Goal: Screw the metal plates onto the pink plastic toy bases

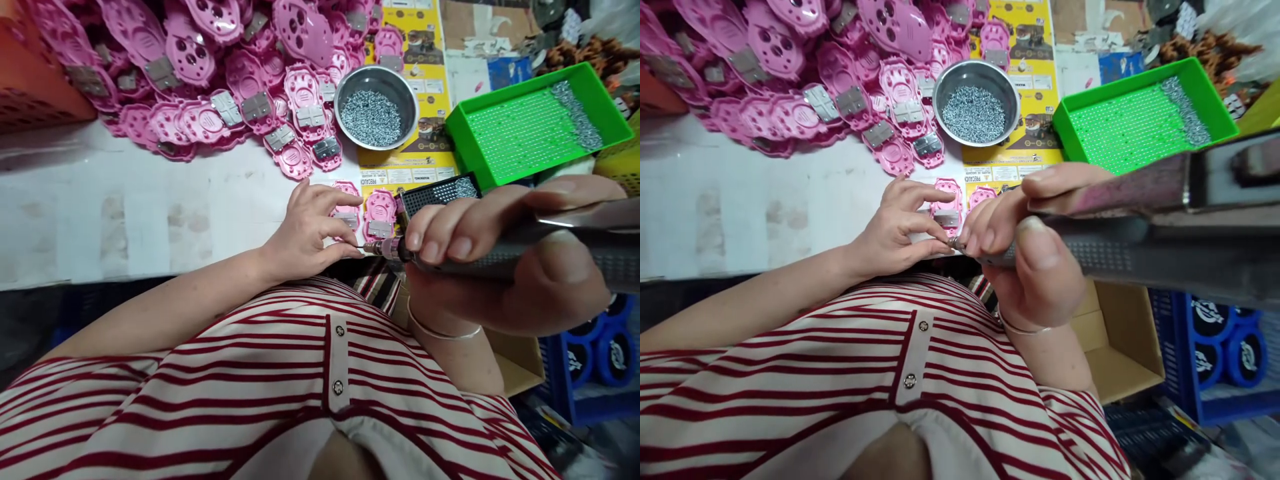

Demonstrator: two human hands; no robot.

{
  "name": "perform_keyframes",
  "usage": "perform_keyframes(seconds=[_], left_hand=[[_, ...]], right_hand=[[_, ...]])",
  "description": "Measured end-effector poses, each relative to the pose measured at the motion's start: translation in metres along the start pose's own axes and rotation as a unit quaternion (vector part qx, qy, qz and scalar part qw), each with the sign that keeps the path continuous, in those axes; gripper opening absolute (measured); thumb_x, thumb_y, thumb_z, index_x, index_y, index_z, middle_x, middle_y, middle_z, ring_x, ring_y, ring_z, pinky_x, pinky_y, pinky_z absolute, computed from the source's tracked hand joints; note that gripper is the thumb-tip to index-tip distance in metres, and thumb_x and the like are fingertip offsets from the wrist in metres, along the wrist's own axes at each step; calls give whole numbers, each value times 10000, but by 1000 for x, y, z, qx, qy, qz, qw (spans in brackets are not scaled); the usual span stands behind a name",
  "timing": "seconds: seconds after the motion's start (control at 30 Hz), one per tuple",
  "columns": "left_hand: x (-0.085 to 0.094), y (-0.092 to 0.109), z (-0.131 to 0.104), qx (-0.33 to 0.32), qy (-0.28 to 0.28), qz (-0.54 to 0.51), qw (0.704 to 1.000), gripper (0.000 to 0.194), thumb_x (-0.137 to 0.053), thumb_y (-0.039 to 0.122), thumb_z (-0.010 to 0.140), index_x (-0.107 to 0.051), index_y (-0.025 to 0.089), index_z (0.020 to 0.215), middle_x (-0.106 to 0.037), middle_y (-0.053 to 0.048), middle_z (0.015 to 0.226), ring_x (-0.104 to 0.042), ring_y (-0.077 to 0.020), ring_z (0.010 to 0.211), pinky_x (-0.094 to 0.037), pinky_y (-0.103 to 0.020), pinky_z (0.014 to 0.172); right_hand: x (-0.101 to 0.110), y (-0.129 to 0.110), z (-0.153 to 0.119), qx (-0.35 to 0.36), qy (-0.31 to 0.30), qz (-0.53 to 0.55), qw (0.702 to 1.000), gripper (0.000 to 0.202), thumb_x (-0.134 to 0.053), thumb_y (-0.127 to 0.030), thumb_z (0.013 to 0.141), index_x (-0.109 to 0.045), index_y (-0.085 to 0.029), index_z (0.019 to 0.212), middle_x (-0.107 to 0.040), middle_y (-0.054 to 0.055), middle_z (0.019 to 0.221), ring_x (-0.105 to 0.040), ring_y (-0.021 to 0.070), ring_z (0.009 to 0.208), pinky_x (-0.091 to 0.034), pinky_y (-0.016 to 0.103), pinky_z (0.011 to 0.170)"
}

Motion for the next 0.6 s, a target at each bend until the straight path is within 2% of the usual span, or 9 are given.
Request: perform_keyframes(seconds=[0.1, 0.13, 0.2, 0.27, 0.33, 0.4, 0.47, 0.6], left_hand=[[0, 0, -3, -15, -7, 4, 1000, 202, -755, 461, 832, -749, 276, 748, -666, 1, 1298, -518, -231, 1239, -206, -502, 1201], [-2, -1, -4, -19, -16, 11, 1000, 222, -735, 472, 847, -741, 272, 750, -663, 4, 1299, -518, -228, 1238, -187, -507, 1209], [-6, -5, -3, -16, -29, 34, 999, 242, -715, 517, 851, -744, 278, 828, -647, -3, 1324, -506, -238, 1249, -159, -529, 1213], [-8, -15, -2, 7, -31, 65, 997, 368, -746, 588, 790, -739, 286, 1001, -608, -37, 1385, -466, -289, 1292, -135, -584, 1202], [-9, -25, 0, 40, -29, 95, 994, 542, -786, 614, 726, -705, 283, 1147, -557, -74, 1446, -409, -350, 1343, -112, -642, 1181], [-11, -33, 1, 63, -33, 111, 991, 544, -796, 589, 727, -705, 279, 1165, -530, -83, 1475, -367, -386, 1377, -94, -673, 1169], [-13, -36, 3, 73, -39, 114, 990, 470, -784, 567, 754, -728, 280, 1123, -522, -74, 1484, -351, -395, 1392, -88, -680, 1169], [-13, -38, 5, 85, -48, 103, 990, 457, -779, 585, 752, -745, 277, 1088, -524, -72, 1482, -341, -403, 1399, -77, -694, 1168]], right_hand=[[-4, 12, 1, -21, -5, 31, 999, 100, -707, -323, 837, -611, -294, 826, -509, -79, 531, -530, 127, 463, -482, 331, 507], [-8, 15, 3, -7, -21, 33, 999, 85, -691, -317, 849, -612, -293, 833, -509, -74, 539, -523, 126, 461, -479, 326, 497], [-15, 15, 7, 71, -60, 36, 995, 77, -663, -330, 866, -602, -295, 834, -483, -72, 536, -484, 118, 433, -451, 303, 447], [-23, 11, 5, 188, -106, 30, 976, 117, -656, -386, 860, -575, -308, 827, -452, -75, 527, -439, 113, 405, -399, 280, 383], [-21, 22, 6, 228, -79, -13, 970, 116, -610, -398, 888, -544, -325, 826, -458, -65, 561, -434, 121, 435, -395, 277, 398], [-15, 35, 6, 241, -38, -42, 969, 133, -564, -395, 916, -524, -324, 811, -440, -57, 586, -403, 120, 447, -383, 278, 417], [-13, 48, 4, 239, -29, -65, 968, 202, -524, -431, 934, -513, -303, 778, -394, -44, 588, -366, 118, 445, -380, 291, 438], [-10, 75, 7, 173, -33, -126, 976, 382, -461, -558, 930, -461, -262, 688, -342, -25, 592, -386, 127, 475, -437, 338, 515]])
Point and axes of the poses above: each hand's wrist, its own z-axis towards the middle knuckle, its own x-axis out of the back of the hand, y = z × x, the point moved 9 cm from there along z, towards the middle knuckle
